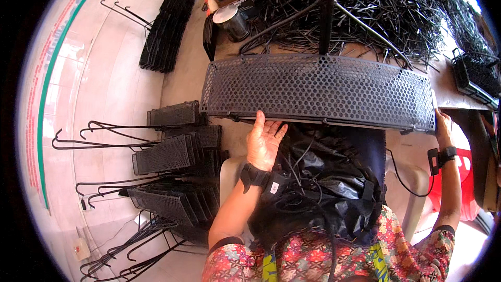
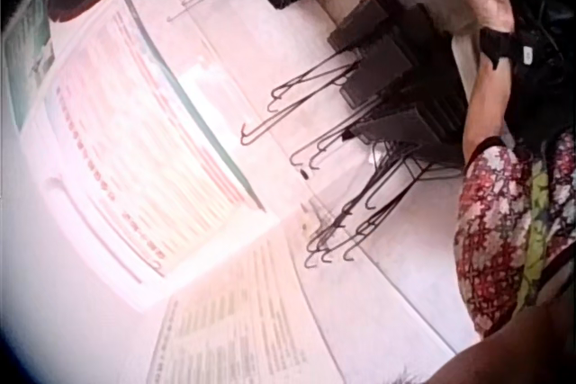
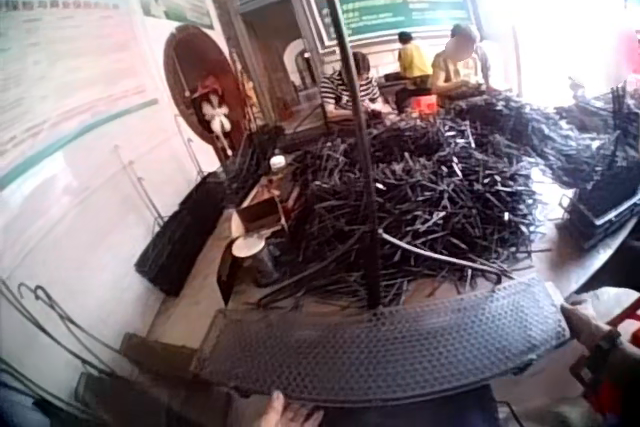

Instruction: The person inserts black plastic bristles into the holes of a curved gray plastic base by hand to assemble a brush.

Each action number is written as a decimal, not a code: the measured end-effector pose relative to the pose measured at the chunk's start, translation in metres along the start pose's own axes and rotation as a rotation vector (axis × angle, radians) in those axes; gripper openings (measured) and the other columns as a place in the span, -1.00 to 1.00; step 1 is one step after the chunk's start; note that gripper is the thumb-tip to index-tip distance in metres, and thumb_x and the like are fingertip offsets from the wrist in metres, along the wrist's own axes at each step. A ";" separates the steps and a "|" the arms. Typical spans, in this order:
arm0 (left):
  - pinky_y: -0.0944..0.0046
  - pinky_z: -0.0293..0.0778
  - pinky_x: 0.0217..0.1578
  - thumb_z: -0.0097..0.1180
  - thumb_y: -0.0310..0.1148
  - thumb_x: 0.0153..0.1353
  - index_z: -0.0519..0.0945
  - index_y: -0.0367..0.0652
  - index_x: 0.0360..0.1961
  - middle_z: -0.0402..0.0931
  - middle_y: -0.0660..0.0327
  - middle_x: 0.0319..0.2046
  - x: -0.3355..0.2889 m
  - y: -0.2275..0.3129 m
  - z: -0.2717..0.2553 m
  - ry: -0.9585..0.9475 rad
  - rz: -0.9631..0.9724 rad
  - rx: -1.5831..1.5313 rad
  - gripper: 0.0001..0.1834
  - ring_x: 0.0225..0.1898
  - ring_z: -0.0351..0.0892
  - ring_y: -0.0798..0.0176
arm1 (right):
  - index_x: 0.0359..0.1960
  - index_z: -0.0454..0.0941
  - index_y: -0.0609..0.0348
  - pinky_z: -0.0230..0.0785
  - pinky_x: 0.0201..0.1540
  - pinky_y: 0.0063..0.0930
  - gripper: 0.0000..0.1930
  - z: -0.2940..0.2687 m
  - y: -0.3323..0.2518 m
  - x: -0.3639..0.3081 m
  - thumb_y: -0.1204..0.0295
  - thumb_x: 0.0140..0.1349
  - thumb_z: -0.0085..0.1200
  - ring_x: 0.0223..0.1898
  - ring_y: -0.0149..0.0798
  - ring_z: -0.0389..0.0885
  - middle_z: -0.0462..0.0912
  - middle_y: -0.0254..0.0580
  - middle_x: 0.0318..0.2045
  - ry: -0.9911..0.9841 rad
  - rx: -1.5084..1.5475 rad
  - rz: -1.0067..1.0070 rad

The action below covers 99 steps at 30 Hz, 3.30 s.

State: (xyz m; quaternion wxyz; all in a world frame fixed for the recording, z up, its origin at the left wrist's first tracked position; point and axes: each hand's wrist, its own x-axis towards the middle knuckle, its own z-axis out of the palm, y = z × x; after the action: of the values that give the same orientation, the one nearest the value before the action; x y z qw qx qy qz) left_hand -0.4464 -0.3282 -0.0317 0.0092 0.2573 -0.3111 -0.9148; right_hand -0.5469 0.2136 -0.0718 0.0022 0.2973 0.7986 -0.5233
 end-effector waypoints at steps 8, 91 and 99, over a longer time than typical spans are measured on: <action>0.18 0.35 -0.09 0.14 -0.36 0.04 0.46 -0.20 -0.32 0.47 0.23 -0.34 0.008 0.008 -0.017 0.121 0.141 -0.030 -0.79 -0.23 0.43 0.24 | -0.38 0.52 0.28 0.39 -0.63 -0.52 -0.81 0.032 -0.009 -0.026 0.39 0.10 -0.03 -0.61 -0.41 0.52 0.55 -0.26 -0.55 -0.141 0.441 0.145; 0.19 0.23 0.06 0.13 0.02 -0.10 0.17 -0.57 0.05 0.27 -0.30 -0.02 0.205 0.031 0.296 -0.618 0.529 2.411 -0.10 0.03 0.31 -0.16 | -0.55 0.45 0.39 0.09 -0.56 -0.59 -0.64 -0.020 -0.056 -0.047 0.24 0.13 -0.04 -0.59 -0.53 0.24 0.35 -0.41 -0.67 0.168 0.025 -0.177; 0.09 0.35 -0.13 0.30 -0.02 -0.26 0.27 -0.41 -0.08 0.40 -0.19 -0.19 0.233 -0.006 0.289 -0.672 0.765 2.137 -0.17 -0.14 0.42 -0.15 | -0.43 0.50 0.37 0.24 -0.51 -0.58 -0.65 -0.022 -0.059 -0.041 0.21 0.10 0.03 -0.54 -0.54 0.35 0.46 -0.37 -0.60 0.141 0.071 -0.052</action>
State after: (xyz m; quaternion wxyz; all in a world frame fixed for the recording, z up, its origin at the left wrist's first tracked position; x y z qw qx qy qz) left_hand -0.7853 -0.2009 0.0513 -0.0196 -0.2288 -0.9616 -0.1501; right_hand -0.5342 0.1962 0.0001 -0.0781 0.3125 0.7851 -0.5290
